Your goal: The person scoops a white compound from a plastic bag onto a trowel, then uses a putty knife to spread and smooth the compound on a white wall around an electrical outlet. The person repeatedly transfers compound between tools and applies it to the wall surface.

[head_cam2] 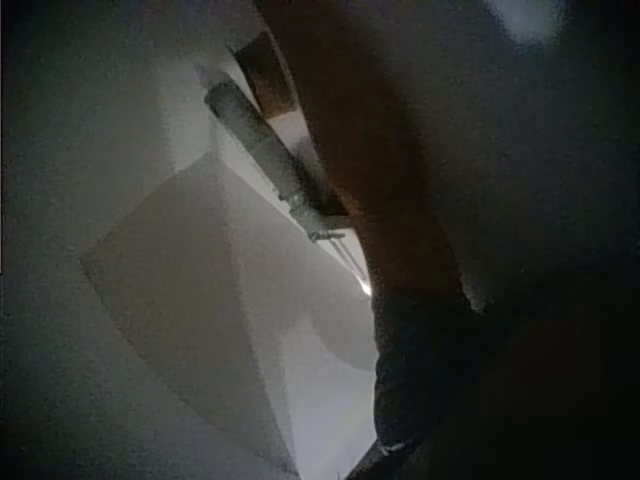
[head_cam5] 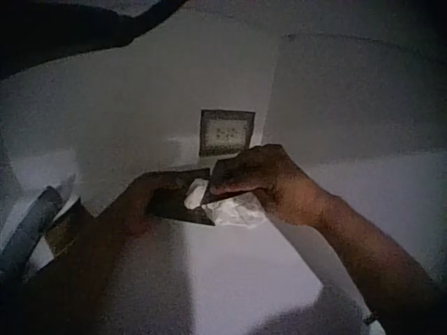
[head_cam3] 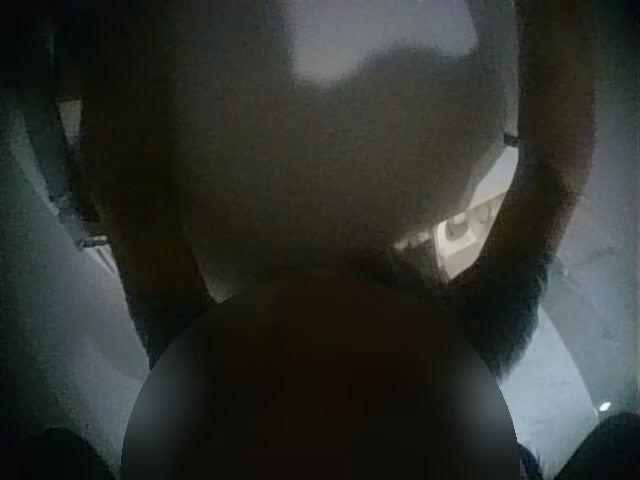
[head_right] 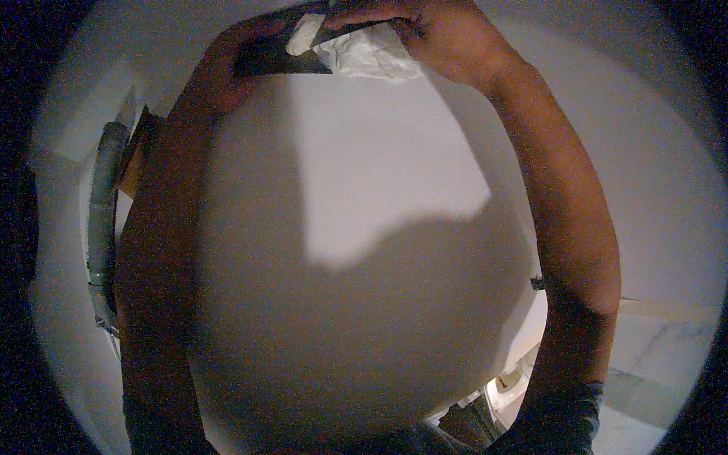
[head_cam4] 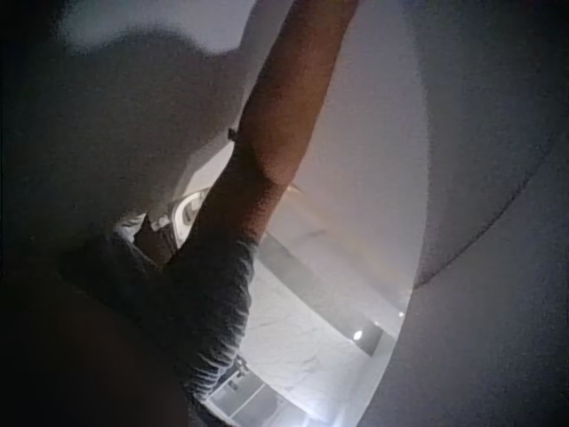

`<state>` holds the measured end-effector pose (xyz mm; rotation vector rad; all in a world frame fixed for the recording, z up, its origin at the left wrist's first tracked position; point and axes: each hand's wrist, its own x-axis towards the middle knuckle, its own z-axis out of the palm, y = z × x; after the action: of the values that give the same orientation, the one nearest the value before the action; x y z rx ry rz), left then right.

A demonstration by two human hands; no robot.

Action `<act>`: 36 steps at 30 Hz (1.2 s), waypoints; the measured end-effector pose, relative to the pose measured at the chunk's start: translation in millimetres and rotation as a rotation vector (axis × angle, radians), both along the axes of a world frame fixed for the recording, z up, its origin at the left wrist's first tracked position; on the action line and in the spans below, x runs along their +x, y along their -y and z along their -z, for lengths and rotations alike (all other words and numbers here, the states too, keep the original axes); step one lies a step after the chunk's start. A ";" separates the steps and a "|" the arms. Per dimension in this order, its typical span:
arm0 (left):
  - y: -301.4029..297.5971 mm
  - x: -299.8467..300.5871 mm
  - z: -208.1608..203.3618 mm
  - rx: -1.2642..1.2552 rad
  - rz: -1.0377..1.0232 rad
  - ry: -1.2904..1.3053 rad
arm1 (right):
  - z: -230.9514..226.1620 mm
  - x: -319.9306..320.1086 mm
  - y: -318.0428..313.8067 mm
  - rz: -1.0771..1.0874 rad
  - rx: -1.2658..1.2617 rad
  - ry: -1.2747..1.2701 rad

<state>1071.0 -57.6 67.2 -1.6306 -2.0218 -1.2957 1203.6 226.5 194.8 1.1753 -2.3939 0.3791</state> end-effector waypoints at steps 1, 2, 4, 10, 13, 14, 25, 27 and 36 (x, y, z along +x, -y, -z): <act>2.3 0.1 1.3 -0.004 -0.018 0.014 | -0.7 0.3 -1.1 0.002 0.020 -0.022; 3.8 -0.4 2.3 -0.007 -0.036 0.028 | -1.2 0.7 -2.9 0.004 0.041 -0.043; 1.6 -2.0 3.1 -0.012 -0.091 -0.043 | 1.1 -6.8 -10.2 -0.068 0.006 -0.032; -1.0 -13.1 9.4 0.110 -0.276 0.323 | -4.7 -3.7 -19.4 0.340 -0.298 0.258; -11.9 1.0 -9.6 0.406 -0.184 0.844 | -3.4 -21.0 -11.7 0.504 -0.360 0.347; -14.6 0.7 -12.0 0.595 -0.041 1.263 | -4.2 -25.6 -8.0 0.531 -0.333 0.355; -4.0 -29.8 14.5 0.608 0.080 0.943 | 14.1 -13.9 14.8 0.210 -0.265 0.034; -1.2 -37.9 15.7 0.798 0.323 1.304 | 25.2 -17.1 15.2 0.090 -0.286 0.006; -21.2 28.5 -41.8 0.800 0.261 1.436 | 24.6 -20.9 -13.3 0.139 -0.151 -0.213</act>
<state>1099.4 -36.4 108.9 -0.4775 -1.1681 -3.3431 1182.7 239.8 170.2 0.9280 -2.2049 0.3631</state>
